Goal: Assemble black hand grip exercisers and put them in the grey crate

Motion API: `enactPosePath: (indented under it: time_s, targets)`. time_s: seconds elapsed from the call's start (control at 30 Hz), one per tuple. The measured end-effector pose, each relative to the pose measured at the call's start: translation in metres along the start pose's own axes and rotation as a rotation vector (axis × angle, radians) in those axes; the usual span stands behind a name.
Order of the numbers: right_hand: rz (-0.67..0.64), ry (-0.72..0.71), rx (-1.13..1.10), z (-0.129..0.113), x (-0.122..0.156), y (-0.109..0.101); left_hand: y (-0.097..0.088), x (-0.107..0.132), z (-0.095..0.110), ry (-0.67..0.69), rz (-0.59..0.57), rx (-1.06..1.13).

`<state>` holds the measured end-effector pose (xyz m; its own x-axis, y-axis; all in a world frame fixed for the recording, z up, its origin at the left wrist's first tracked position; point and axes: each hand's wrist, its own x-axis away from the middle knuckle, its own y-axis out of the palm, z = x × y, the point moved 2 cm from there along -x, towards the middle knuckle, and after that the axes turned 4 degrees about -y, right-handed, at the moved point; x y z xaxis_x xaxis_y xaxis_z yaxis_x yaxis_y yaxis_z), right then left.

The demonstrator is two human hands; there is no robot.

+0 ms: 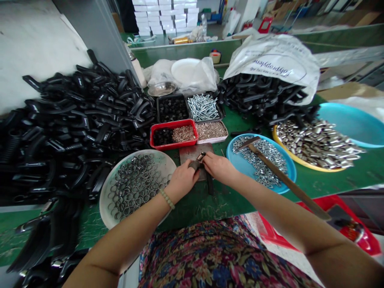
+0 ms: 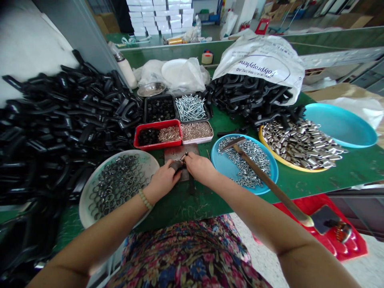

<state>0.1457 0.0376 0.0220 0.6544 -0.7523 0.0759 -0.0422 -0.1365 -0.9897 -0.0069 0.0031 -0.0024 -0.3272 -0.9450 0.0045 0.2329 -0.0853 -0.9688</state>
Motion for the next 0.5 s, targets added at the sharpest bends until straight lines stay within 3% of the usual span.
enactPosePath:
  time_s: [0.23, 0.5]
  targets:
    - [0.155, -0.02, -0.265, 0.009, 0.005, 0.01, -0.001, 0.0, 0.0, 0.001, -0.001, -0.013]
    - [0.116, 0.023, -0.345, 0.011, -0.005, 0.009, -0.002, 0.0, 0.0, 0.005, 0.001, -0.018]
